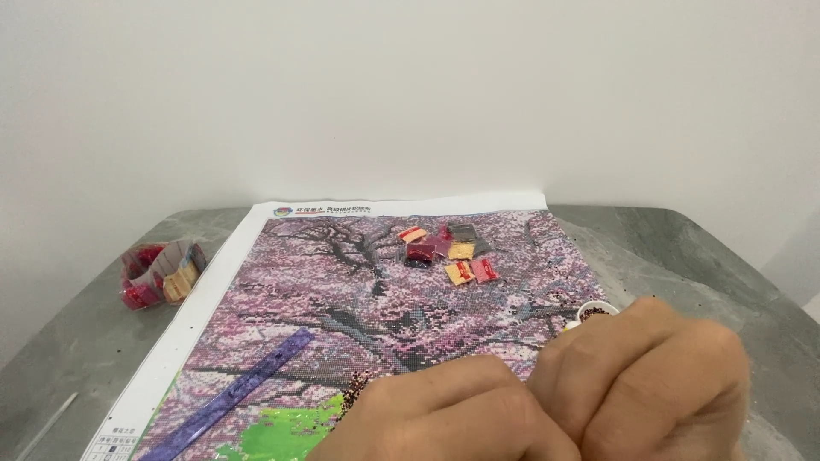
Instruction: The person is performing diamond painting, which involves using a specialized pen tool to pick up small resin diamonds and place them onto a pre-printed adhesive canvas according to a color-coded guide.
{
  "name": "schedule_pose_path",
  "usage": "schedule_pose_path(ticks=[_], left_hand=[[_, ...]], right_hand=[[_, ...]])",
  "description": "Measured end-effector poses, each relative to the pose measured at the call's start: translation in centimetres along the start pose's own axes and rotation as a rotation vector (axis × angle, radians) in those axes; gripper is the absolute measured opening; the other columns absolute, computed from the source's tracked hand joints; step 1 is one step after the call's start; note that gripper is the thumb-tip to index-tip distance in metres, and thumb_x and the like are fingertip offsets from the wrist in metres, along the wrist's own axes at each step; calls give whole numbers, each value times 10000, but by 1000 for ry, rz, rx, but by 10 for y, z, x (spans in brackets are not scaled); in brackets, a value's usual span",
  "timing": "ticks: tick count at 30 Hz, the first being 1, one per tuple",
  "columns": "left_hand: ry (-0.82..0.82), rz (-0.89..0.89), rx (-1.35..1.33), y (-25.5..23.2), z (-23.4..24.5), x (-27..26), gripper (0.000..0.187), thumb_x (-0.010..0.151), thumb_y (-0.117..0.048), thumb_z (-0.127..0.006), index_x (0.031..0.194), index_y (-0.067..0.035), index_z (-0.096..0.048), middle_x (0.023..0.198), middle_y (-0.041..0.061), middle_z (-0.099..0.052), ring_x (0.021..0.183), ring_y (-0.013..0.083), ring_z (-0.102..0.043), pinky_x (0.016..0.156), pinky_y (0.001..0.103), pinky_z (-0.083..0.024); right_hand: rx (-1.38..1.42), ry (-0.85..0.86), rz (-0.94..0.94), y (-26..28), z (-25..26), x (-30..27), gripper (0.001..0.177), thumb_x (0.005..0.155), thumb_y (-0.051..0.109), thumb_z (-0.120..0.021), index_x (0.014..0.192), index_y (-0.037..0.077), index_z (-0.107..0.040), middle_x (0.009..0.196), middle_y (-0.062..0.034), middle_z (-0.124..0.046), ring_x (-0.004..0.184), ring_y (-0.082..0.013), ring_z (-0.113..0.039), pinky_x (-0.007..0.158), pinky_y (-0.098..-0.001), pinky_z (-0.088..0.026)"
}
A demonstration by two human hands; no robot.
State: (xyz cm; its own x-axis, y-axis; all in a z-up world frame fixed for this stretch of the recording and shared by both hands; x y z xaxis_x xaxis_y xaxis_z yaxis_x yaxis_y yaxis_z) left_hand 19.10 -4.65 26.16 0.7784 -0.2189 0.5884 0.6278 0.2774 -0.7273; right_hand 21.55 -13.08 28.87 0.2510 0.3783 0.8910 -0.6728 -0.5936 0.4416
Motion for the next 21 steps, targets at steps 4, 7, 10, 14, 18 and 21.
schedule_pose_path(ticks=[4,7,10,14,18,21], left_hand=[[5,-4,4,-1,0,1,42,837,-130,-660,813,-160,-678,845,-4,-676,723,84,-668,674,201,-548],[9,-8,5,-1,-1,2,41,833,-129,-665,810,-163,-671,839,-3,-669,715,86,-663,669,202,-544],[11,-13,8,-1,0,2,43,830,-129,-671,807,-165,-665,833,-2,-662,708,89,-658,664,204,-541],[18,-18,10,-2,-1,4,52,826,-128,-678,802,-168,-656,825,-1,-652,697,93,-650,656,207,-537],[23,-18,12,-2,2,2,60,823,-127,-683,799,-171,-649,819,0,-645,689,95,-645,651,208,-534],[29,-22,16,-2,5,3,69,819,-127,-688,796,-173,-643,813,1,-639,682,98,-639,646,210,-531]], right_hand=[[23,-26,-17,-3,2,-1,425,839,222,-694,490,85,-493,450,-60,-544,309,-163,-480,313,-253,-427],[30,-24,-9,-2,1,-2,432,844,226,-697,493,85,-487,453,-57,-537,313,-162,-477,320,-251,-420],[0,-5,-24,-2,1,-2,393,815,203,-694,497,87,-495,463,-51,-541,323,-155,-488,328,-247,-431],[-8,87,-56,-3,-1,0,342,822,193,-698,537,59,-563,529,-72,-570,362,-166,-498,367,-265,-426],[-56,142,-29,-3,3,0,336,841,232,-692,564,76,-584,546,-58,-591,396,-156,-529,392,-255,-456],[-44,172,-37,-9,6,0,328,868,265,-695,613,72,-623,573,-67,-614,432,-160,-575,425,-248,-489]])
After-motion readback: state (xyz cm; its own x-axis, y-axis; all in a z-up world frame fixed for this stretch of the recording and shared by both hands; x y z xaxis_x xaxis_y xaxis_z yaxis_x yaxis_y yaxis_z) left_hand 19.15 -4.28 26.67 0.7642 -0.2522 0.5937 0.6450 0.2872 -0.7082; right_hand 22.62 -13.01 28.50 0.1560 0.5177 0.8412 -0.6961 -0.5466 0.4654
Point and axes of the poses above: each hand's wrist, its own x-axis towards the middle knuckle, its own z-axis out of the back of the hand, y = z × x, the point moved 10 cm from there along x, towards the middle knuckle
